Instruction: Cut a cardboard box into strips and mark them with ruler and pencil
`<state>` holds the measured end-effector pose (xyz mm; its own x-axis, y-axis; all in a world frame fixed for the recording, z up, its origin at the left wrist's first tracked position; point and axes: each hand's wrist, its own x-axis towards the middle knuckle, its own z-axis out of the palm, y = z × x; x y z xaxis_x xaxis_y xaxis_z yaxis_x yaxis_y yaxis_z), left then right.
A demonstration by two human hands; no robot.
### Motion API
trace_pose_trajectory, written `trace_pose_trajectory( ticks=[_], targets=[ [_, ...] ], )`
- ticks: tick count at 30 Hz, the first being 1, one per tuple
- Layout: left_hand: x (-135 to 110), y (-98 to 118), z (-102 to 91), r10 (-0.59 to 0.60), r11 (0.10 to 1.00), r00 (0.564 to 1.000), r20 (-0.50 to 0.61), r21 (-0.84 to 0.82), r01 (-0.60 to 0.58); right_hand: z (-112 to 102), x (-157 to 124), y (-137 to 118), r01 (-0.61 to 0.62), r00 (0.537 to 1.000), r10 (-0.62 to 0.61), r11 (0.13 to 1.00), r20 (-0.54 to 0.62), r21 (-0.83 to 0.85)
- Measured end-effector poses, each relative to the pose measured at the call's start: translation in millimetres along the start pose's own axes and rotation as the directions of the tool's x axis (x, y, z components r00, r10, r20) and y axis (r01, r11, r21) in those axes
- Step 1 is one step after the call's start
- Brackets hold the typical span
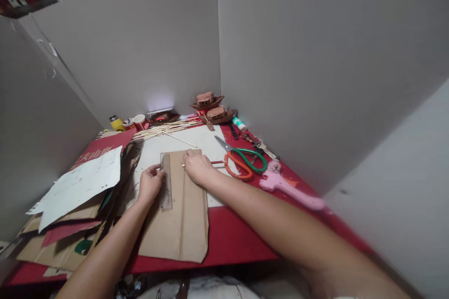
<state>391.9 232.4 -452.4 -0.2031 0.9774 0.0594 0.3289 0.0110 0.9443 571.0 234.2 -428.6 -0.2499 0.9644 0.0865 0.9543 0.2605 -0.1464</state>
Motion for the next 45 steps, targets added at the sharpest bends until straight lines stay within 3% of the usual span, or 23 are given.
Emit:
trace_pose_trajectory(
  ticks=[3, 10, 17, 22, 26, 30, 33, 35, 37, 42, 45],
  targets=[
    [-4.1, -1.2, 2.0, 0.002, 1.0, 1.0, 0.0, 0.007, -0.002, -3.8, 1.2, 2.3, -0.017, 1.0, 0.016, 0.999, -0.001, -0.047],
    [-14.0, 3.0, 0.7, -0.005, 0.997, 1.0, -0.005, -0.075, 0.005, -7.7, 34.0, -2.0, -0.026, 0.999, 0.028, 0.995, 0.019, -0.1],
    [-25.7, 12.0, -12.4, -0.073, 0.986, 0.994, 0.086, -0.144, 0.085, 1.8, 7.0, -1.6, 0.036, 0.999, -0.037, 0.987, -0.005, -0.159],
    [-26.7, 13.4, -18.6, -0.087, 0.995, 0.985, 0.15, -0.044, 0.095, 3.1, -0.3, 3.0, 0.057, 0.998, -0.059, 0.982, -0.005, -0.177],
    [-24.1, 15.1, -19.9, -0.013, 0.991, 0.991, 0.133, 0.134, -0.005, 3.3, 1.2, 4.2, 0.067, 0.997, -0.07, 0.982, -0.011, -0.174],
    [-26.9, 24.4, -23.6, 0.122, 0.924, 0.987, 0.108, 0.351, -0.153, 2.9, 0.4, 6.7, 0.079, 0.997, -0.082, 0.984, -0.011, -0.157],
    [-32.8, 29.5, -19.7, 0.218, 0.738, 0.95, 0.223, 0.6, -0.31, 2.2, 0.4, 8.7, 0.093, 0.995, -0.096, 0.985, -0.019, -0.142],
    [-36.3, 28.5, -12.8, 0.207, 0.603, 0.916, 0.345, 0.692, -0.397, 1.7, 0.6, 9.8, 0.106, 0.994, -0.11, 0.985, -0.027, -0.134],
    [-37.9, 24.7, -5.3, 0.158, 0.56, 0.896, 0.414, 0.71, -0.427, 1.4, 0.9, 10.7, 0.121, 0.991, -0.127, 0.985, -0.036, -0.126],
    [-29.1, 19.0, 2.1, 0.107, 0.552, 0.878, 0.467, 0.707, -0.443, 1.9, 1.0, 12.3, 0.157, 0.986, -0.163, 0.981, -0.044, -0.116],
    [-16.6, 22.4, 0.5, 0.137, 0.517, 0.818, 0.558, 0.664, -0.54, 2.4, 1.3, 12.7, 0.161, 0.985, -0.168, 0.98, -0.047, -0.114]
  ],
)
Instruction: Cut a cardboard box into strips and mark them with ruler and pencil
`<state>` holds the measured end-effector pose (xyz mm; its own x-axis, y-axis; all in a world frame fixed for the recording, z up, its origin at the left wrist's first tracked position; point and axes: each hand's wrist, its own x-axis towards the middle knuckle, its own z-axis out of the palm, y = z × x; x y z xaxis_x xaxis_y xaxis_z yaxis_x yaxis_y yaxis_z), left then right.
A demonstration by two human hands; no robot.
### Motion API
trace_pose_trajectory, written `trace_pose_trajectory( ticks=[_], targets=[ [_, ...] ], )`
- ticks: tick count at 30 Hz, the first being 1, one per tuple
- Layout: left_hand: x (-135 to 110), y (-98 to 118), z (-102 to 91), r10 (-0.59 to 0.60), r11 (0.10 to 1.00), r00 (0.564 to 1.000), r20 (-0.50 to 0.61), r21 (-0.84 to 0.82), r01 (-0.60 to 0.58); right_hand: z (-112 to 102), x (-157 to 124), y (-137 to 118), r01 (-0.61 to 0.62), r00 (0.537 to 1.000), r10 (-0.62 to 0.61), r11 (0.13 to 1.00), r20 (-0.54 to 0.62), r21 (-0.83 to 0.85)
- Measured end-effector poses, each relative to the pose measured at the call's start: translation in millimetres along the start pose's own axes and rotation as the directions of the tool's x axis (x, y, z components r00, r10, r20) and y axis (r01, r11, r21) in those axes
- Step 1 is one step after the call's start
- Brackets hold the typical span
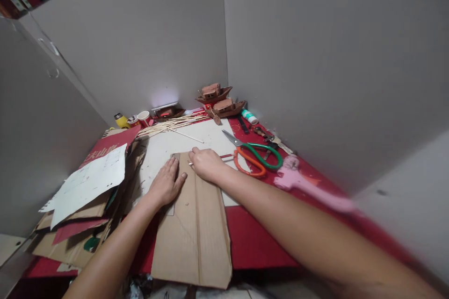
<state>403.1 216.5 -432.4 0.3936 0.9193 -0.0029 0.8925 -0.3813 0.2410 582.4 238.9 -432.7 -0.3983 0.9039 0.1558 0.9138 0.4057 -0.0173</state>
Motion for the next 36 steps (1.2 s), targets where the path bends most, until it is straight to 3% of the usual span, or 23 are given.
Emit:
trace_pose_trajectory(
  ticks=[4, 10, 16, 19, 22, 28, 33, 36],
  targets=[
    [10.5, 0.6, -4.9, 0.087, 0.992, 0.996, 0.001, 0.096, -0.086, -0.9, 0.1, 0.5, -0.005, 1.0, 0.005, 1.0, -0.006, 0.003],
    [5.1, 18.0, 3.1, 0.079, 0.963, 0.988, -0.133, 0.266, -0.042, -5.6, -1.7, 2.7, 0.003, 1.0, -0.003, 1.0, -0.007, 0.016],
    [3.7, 21.2, -0.5, 0.103, 0.952, 0.985, -0.142, 0.3, -0.056, -6.3, -1.5, 3.6, 0.0, 1.0, 0.001, 1.0, -0.028, 0.011],
    [4.4, 18.5, 2.0, 0.023, 0.966, 0.986, -0.165, 0.257, 0.02, -7.2, -0.8, 4.6, -0.029, 0.999, 0.029, 0.999, -0.027, 0.02],
    [3.0, 16.9, 3.5, -0.091, 0.966, 0.97, -0.227, 0.216, 0.141, -10.3, -0.3, 9.4, -0.131, 0.991, 0.133, 0.989, -0.022, 0.071],
    [2.6, 18.1, -5.0, -0.197, 0.973, 0.952, -0.235, 0.077, 0.22, -16.8, 1.6, 24.1, -0.371, 0.928, 0.364, 0.922, 0.079, 0.109],
    [7.2, 8.8, -7.8, -0.303, 0.951, 0.935, -0.185, -0.129, 0.282, -13.6, 7.1, 38.4, -0.44, 0.897, 0.409, 0.861, 0.169, 0.254],
    [11.6, -1.7, -9.1, -0.39, 0.873, 0.911, -0.134, -0.368, 0.32, -14.6, 10.2, 50.8, -0.417, 0.909, 0.377, 0.843, 0.18, 0.341]
  ],
)
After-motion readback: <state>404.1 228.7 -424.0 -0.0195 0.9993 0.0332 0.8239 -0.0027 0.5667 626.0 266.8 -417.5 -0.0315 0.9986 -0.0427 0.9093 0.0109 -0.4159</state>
